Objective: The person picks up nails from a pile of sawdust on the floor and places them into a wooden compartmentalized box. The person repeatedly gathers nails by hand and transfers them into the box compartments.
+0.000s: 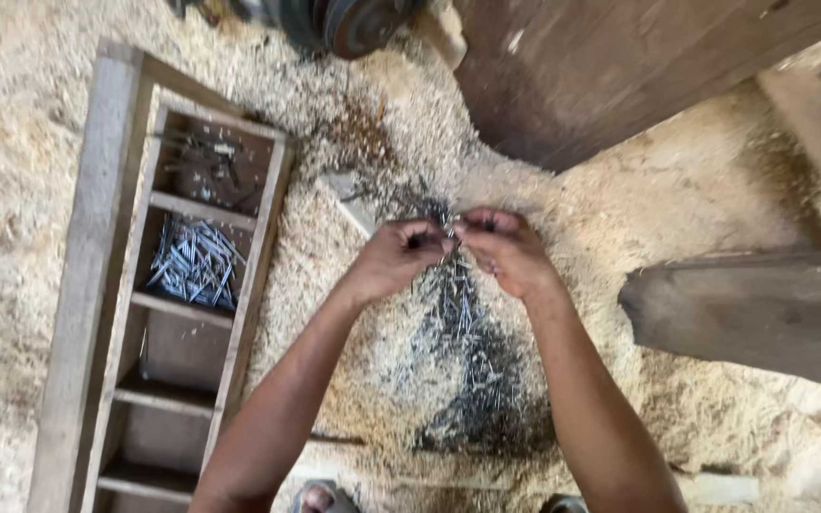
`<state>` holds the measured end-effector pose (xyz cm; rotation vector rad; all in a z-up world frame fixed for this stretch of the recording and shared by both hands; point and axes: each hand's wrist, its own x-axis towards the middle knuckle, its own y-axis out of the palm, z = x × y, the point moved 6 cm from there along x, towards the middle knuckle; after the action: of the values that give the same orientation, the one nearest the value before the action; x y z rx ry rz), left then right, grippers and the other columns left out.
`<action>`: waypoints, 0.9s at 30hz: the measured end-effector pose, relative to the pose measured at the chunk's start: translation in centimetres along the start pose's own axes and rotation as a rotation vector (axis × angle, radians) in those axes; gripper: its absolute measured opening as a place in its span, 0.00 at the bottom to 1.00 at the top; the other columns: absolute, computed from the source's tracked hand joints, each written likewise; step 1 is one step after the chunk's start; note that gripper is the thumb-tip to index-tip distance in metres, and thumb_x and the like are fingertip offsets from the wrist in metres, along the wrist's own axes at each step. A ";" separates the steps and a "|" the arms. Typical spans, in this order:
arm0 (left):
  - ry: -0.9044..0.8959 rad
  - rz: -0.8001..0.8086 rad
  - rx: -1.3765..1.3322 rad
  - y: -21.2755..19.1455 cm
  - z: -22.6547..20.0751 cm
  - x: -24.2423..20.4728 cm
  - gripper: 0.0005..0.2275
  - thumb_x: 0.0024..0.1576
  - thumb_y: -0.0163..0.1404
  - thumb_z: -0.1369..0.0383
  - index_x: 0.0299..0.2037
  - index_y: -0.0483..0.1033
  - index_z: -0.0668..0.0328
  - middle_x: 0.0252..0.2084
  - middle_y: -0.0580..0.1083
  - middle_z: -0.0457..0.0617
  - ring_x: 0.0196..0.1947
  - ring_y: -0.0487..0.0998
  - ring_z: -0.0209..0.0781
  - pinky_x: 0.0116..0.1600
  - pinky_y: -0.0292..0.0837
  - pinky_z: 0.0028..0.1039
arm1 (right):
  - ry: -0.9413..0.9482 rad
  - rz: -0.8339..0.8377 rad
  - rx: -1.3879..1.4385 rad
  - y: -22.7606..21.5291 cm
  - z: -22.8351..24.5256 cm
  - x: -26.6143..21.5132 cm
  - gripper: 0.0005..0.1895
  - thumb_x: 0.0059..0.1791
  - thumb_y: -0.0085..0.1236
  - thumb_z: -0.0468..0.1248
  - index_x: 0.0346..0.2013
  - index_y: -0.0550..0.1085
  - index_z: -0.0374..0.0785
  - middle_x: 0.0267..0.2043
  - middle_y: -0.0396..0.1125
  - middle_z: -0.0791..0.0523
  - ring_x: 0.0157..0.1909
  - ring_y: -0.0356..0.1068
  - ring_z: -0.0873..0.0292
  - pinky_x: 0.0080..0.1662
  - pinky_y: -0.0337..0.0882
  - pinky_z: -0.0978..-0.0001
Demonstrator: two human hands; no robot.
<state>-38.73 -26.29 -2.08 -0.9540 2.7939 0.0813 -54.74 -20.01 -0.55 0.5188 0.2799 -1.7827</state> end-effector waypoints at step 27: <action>-0.077 -0.313 -0.666 -6.7 3.2 -11.8 0.10 0.64 0.48 0.72 0.54 0.74 0.62 0.33 0.75 0.45 0.30 0.77 0.34 0.36 0.69 0.23 | -0.525 0.047 -1.402 8.5 1.5 5.7 0.12 0.58 0.48 0.35 0.49 0.79 0.47 0.27 0.72 0.54 0.17 0.62 0.64 0.17 0.62 0.69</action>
<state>-25.00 -24.19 -2.83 -1.4663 2.5287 1.0217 -48.07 -27.88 -1.30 -0.9047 0.9900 -1.2070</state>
